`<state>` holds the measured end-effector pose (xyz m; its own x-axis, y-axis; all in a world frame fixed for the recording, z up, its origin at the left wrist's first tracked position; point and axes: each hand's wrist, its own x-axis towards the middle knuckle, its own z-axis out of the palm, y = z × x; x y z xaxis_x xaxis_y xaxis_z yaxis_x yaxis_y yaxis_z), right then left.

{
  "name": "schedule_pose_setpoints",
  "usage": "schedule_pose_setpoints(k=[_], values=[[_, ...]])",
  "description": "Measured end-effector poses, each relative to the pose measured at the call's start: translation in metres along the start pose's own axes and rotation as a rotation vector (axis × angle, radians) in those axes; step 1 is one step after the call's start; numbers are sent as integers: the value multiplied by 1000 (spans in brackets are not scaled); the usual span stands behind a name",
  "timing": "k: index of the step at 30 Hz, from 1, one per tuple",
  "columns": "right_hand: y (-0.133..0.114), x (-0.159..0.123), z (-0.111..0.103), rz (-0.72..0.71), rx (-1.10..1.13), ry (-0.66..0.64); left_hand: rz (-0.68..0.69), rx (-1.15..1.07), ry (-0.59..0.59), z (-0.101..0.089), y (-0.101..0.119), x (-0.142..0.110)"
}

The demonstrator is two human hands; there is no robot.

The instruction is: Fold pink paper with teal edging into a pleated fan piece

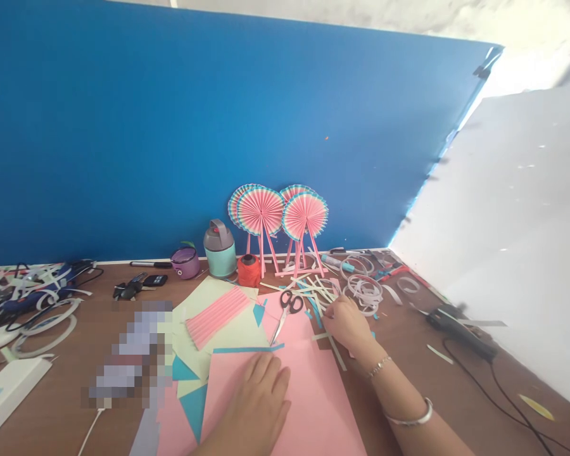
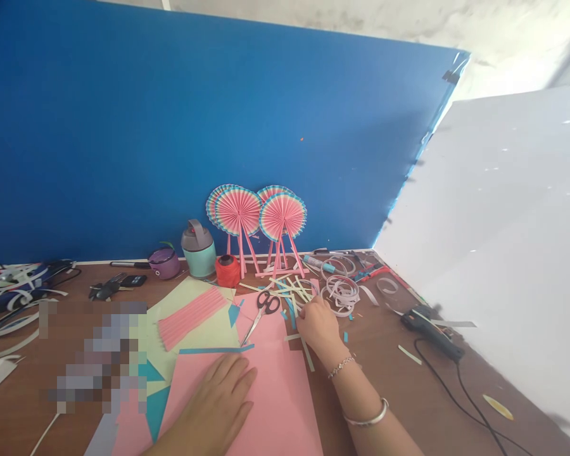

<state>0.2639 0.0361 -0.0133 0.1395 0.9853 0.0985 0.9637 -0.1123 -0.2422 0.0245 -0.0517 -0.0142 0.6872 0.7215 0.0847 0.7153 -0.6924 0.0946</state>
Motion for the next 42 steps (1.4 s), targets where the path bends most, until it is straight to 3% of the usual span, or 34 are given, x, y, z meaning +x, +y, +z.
schedule_pose_setpoints(k=[8,14,21,24,29,34,36,40,42], values=[[0,3,3,-40,34,71,12,-2,1,0,0,-2],[-8,1,-6,-193,195,248,-48,-105,-13,-8,0,-2],[-12,0,-8,-171,322,117,-72,-180,-35,-11,-2,-2],[-11,1,-9,-85,375,96,-68,-173,-7,-9,-3,-2],[-11,0,-13,87,341,-2,-64,-169,15,-11,-3,-3],[-9,0,-12,88,291,-12,-36,-94,-14,-17,-4,-4],[-9,0,-11,47,377,18,-12,-56,-20,-17,-4,-6],[-17,-4,-14,-81,658,200,5,-85,26,-15,-6,-11],[-22,-7,-17,-124,811,203,-28,-146,40,-15,-9,-12]])
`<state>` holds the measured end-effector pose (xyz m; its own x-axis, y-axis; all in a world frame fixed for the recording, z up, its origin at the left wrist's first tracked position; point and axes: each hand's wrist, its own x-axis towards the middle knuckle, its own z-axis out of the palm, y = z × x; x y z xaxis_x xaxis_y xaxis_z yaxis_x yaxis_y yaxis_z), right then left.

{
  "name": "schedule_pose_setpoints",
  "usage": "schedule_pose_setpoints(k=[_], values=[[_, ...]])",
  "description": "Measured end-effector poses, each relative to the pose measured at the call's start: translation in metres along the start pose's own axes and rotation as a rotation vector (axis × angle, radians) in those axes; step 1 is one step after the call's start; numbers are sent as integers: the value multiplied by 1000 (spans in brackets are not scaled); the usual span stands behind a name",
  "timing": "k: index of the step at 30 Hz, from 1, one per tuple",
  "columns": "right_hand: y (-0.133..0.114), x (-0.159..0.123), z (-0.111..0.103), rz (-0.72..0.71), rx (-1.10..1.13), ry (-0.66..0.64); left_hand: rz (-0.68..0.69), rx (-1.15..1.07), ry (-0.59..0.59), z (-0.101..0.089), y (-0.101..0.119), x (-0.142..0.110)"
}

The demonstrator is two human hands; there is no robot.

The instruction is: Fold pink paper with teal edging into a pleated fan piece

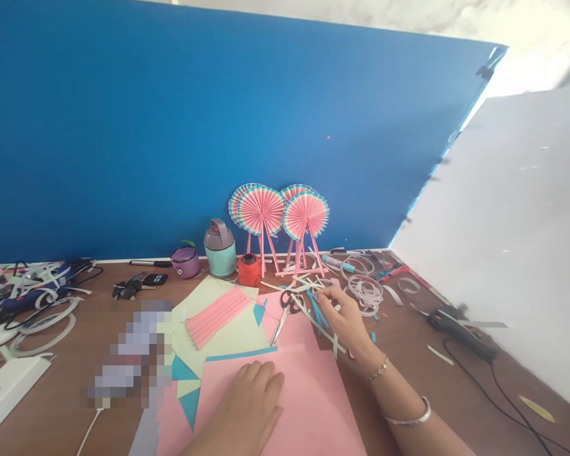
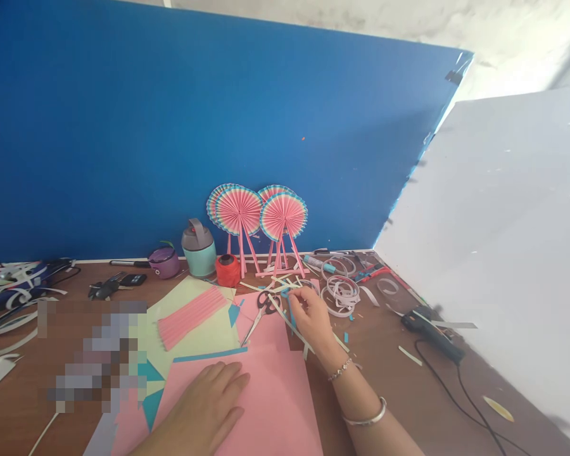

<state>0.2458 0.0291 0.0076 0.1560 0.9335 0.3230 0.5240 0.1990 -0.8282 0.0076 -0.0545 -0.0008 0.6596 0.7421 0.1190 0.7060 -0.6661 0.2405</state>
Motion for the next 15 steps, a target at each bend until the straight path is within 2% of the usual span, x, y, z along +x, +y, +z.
schedule_pose_setpoints(k=[5,8,10,12,15], values=[[-9,-4,0,79,415,-275,-200,-382,65,-4,-13,7],[-17,-8,-1,116,512,-480,-294,-528,242,-3,-22,12],[-23,-12,-1,134,548,-594,-309,-582,331,-2,-27,14],[-27,-15,0,150,571,-663,-302,-644,345,-2,-29,15],[-28,-17,2,160,598,-688,-272,-756,280,-6,-29,16]])
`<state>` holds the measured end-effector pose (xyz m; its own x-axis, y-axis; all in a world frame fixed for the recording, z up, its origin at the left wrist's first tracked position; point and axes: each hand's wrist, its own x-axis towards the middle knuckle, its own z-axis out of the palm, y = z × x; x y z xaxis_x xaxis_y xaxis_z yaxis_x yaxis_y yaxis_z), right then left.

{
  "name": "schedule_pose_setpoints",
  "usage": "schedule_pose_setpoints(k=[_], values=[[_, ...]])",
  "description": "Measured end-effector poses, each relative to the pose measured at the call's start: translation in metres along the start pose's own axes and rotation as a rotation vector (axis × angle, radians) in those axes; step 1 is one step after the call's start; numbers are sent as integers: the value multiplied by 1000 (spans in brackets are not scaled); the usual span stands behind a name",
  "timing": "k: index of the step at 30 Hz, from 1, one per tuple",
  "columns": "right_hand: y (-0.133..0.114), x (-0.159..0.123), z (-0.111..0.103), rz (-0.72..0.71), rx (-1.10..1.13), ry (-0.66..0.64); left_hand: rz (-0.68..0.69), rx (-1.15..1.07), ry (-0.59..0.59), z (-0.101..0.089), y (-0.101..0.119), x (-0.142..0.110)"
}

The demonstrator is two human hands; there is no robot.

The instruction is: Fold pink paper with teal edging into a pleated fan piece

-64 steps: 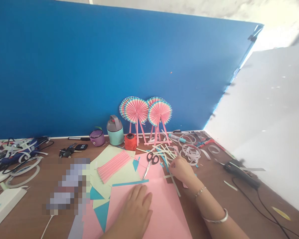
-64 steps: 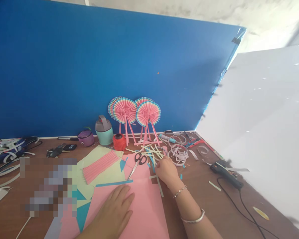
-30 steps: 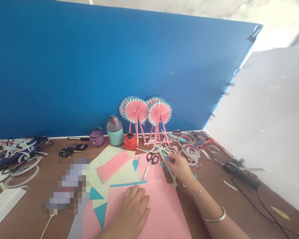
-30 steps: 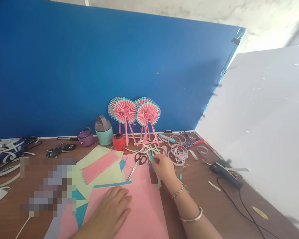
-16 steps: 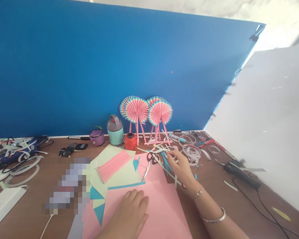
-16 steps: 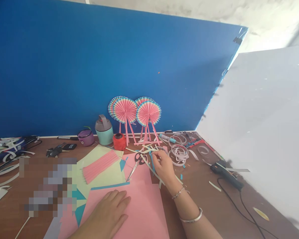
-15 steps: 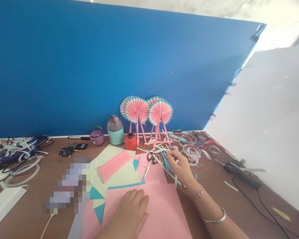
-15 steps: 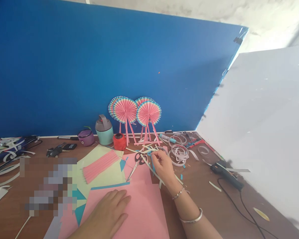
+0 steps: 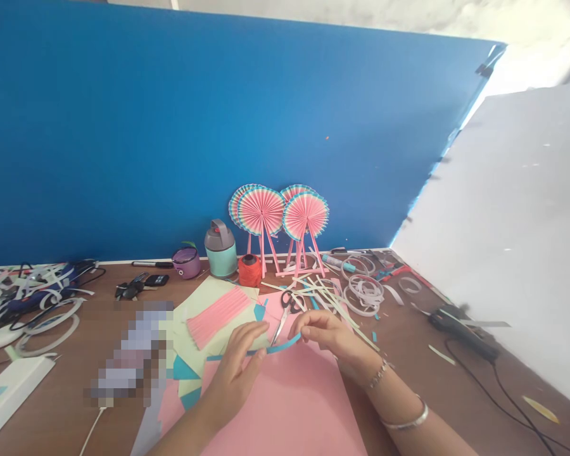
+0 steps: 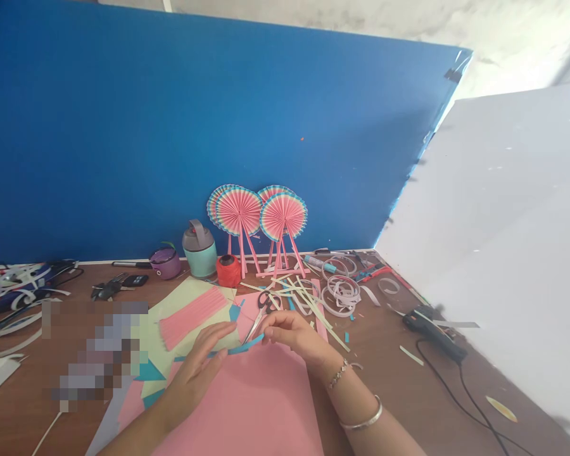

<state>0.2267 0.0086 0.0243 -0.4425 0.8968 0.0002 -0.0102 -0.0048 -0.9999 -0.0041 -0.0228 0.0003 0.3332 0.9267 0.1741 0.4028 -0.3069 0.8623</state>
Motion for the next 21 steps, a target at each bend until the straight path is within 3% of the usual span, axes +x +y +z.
schedule_pose_setpoints(k=[4,11,15,19,21], values=[[2,1,-4,-3,-4,86,-82,-78,-57,-1,4,5],[6,4,-11,7,-112,237,-201,-82,81,-5,-1,11],[13,7,-13,-35,-275,254,-157,-23,150,-7,-5,11],[17,8,-7,-314,-670,388,4,135,171,-5,-5,8],[16,7,1,-488,-807,367,97,226,157,-2,-5,6]])
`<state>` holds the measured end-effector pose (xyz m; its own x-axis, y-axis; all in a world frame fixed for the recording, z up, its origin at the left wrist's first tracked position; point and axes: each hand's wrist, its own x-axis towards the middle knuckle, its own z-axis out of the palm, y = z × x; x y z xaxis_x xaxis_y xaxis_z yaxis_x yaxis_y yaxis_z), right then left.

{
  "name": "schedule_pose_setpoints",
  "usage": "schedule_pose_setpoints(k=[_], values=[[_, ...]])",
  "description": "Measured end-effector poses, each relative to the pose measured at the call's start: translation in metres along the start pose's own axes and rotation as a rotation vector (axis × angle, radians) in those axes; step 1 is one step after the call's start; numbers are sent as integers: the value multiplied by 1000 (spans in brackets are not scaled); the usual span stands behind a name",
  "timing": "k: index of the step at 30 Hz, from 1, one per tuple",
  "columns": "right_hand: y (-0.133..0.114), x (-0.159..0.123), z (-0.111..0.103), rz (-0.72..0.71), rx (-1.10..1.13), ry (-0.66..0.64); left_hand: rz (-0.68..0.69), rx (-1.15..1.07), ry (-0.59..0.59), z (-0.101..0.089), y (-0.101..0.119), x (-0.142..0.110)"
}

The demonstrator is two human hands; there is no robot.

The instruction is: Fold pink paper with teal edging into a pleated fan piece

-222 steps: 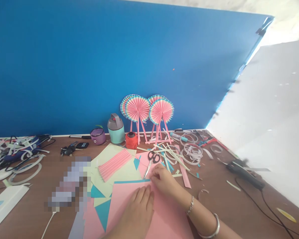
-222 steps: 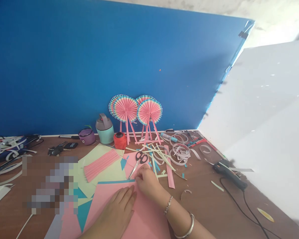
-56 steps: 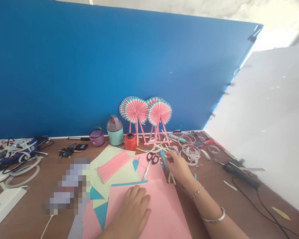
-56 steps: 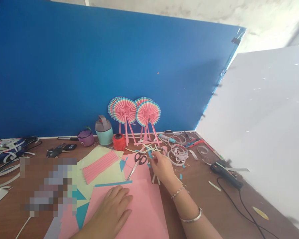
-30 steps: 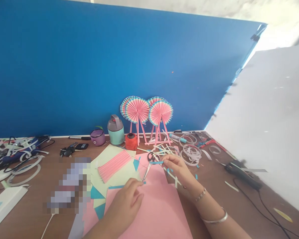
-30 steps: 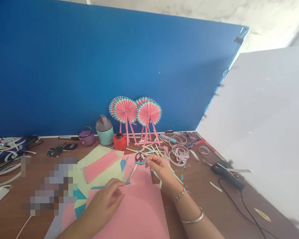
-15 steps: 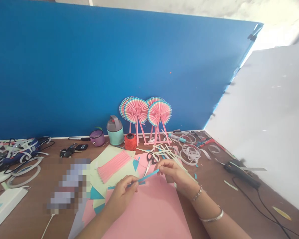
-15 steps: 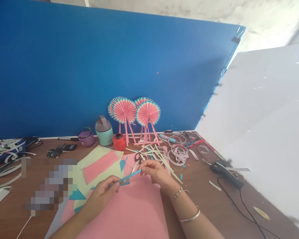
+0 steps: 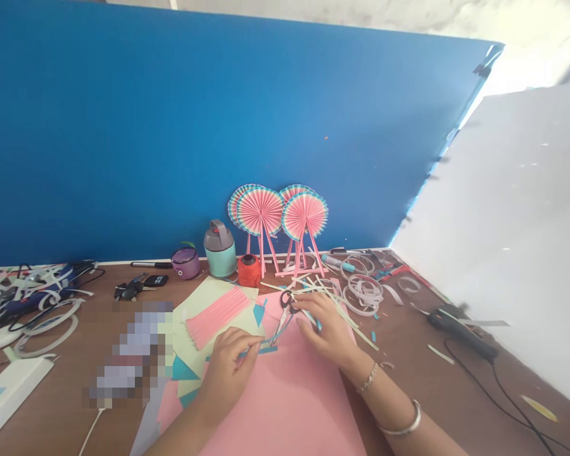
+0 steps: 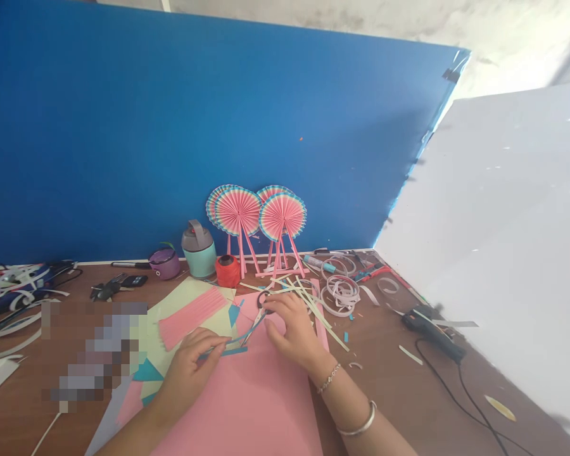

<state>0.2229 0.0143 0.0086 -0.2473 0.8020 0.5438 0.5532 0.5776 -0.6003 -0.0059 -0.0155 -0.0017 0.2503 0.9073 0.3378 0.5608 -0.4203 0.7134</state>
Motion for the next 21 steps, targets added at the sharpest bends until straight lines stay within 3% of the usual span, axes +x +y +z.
schedule_pose_setpoints(k=[4,12,17,21], values=[[-17,-4,8,-156,30,-145,129,71,-33,2,4,-3],[-26,-5,15,-39,101,-257,144,100,-61,2,7,-4],[-14,-3,11,258,245,-256,55,159,-20,6,3,-6],[6,-4,8,503,315,-414,128,208,-135,8,6,-9]])
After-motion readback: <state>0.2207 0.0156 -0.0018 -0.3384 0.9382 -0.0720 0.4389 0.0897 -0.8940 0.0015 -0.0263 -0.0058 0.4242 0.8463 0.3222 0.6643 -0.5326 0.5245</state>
